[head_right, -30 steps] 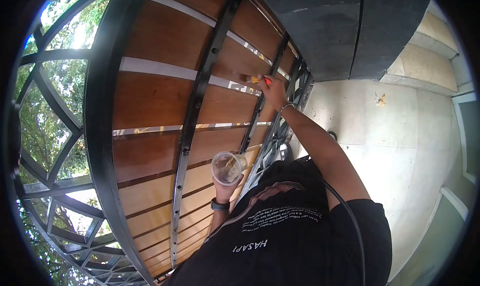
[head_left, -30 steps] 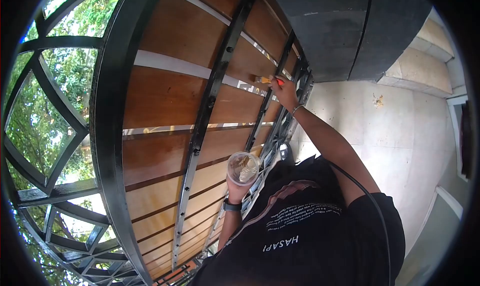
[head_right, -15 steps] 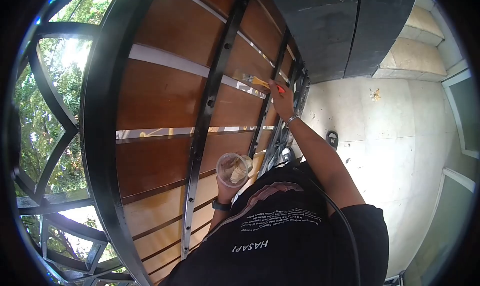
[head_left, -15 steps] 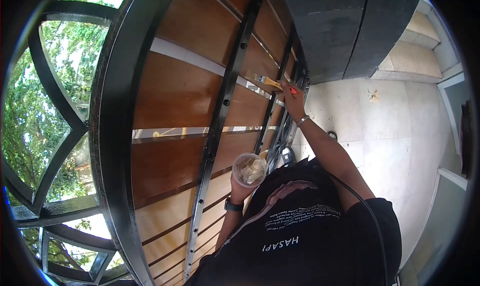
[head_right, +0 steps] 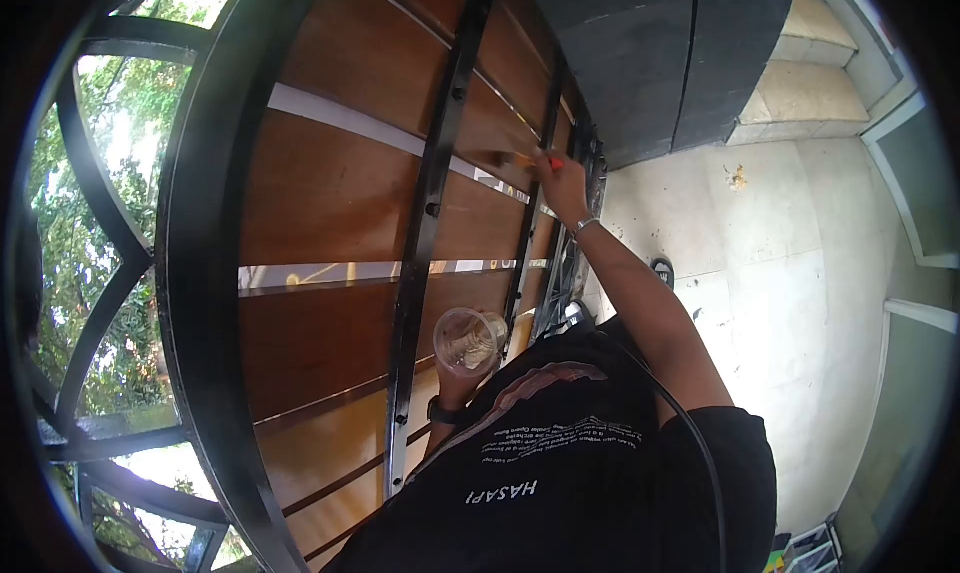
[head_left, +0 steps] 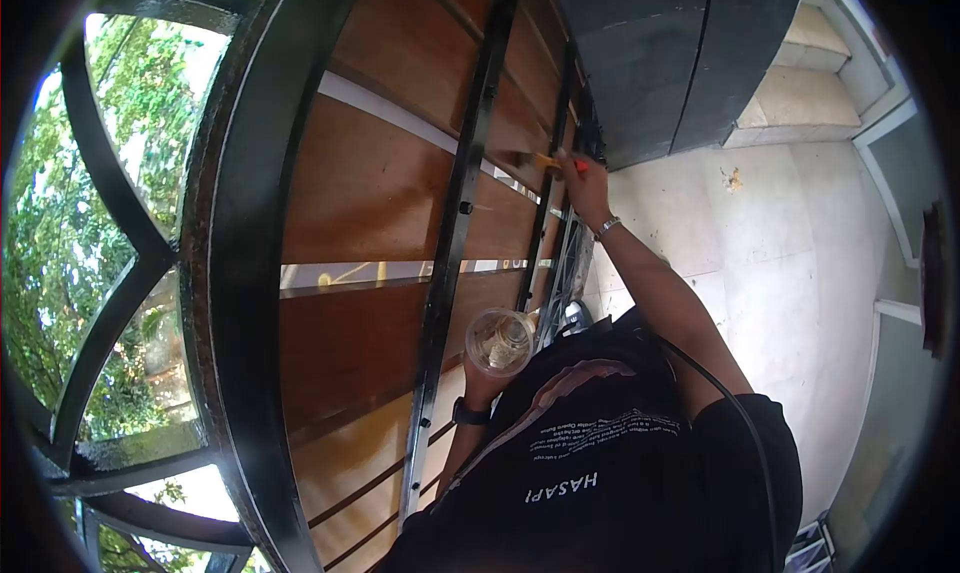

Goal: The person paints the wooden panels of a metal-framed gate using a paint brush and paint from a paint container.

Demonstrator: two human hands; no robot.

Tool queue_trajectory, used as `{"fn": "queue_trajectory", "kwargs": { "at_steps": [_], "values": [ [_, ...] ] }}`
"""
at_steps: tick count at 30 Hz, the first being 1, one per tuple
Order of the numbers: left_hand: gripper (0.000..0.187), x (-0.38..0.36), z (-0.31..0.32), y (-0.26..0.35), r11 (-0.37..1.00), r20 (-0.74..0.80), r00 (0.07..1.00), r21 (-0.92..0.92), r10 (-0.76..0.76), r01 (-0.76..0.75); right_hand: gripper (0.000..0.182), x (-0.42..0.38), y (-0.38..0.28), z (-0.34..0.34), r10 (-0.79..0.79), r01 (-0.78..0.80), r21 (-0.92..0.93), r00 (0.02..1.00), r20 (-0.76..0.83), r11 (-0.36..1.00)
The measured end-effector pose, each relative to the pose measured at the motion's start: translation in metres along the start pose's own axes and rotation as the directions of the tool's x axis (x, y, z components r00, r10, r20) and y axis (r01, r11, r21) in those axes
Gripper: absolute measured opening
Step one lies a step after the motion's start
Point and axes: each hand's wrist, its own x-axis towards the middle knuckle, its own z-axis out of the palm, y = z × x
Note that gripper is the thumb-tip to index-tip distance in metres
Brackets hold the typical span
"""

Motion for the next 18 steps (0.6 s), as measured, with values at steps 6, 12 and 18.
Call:
{"fn": "queue_trajectory", "kwargs": {
  "at_steps": [6, 12, 18],
  "values": [
    [0.07, 0.013, 0.008, 0.003, 0.996, -0.02, 1.0, -0.092, 0.011, -0.013, 0.038, 0.008, -0.036, -0.018, 0.006, -0.026, 0.494, 0.999, 0.042, 0.869],
    [0.07, 0.018, 0.01, 0.003, 1.0, -0.039, 0.999, -0.002, -0.008, 0.008, 0.04, 0.017, 0.022, 0.002, 0.142, -0.134, 0.512, 0.99, 0.024, 0.848],
    [0.074, 0.015, 0.014, 0.012, 0.995, -0.073, 0.993, -0.049, -0.091, 0.087, 0.042, 0.023, 0.11, 0.013, 0.239, -0.202, 0.372, 0.969, -0.058, 0.906]
  ]
}}
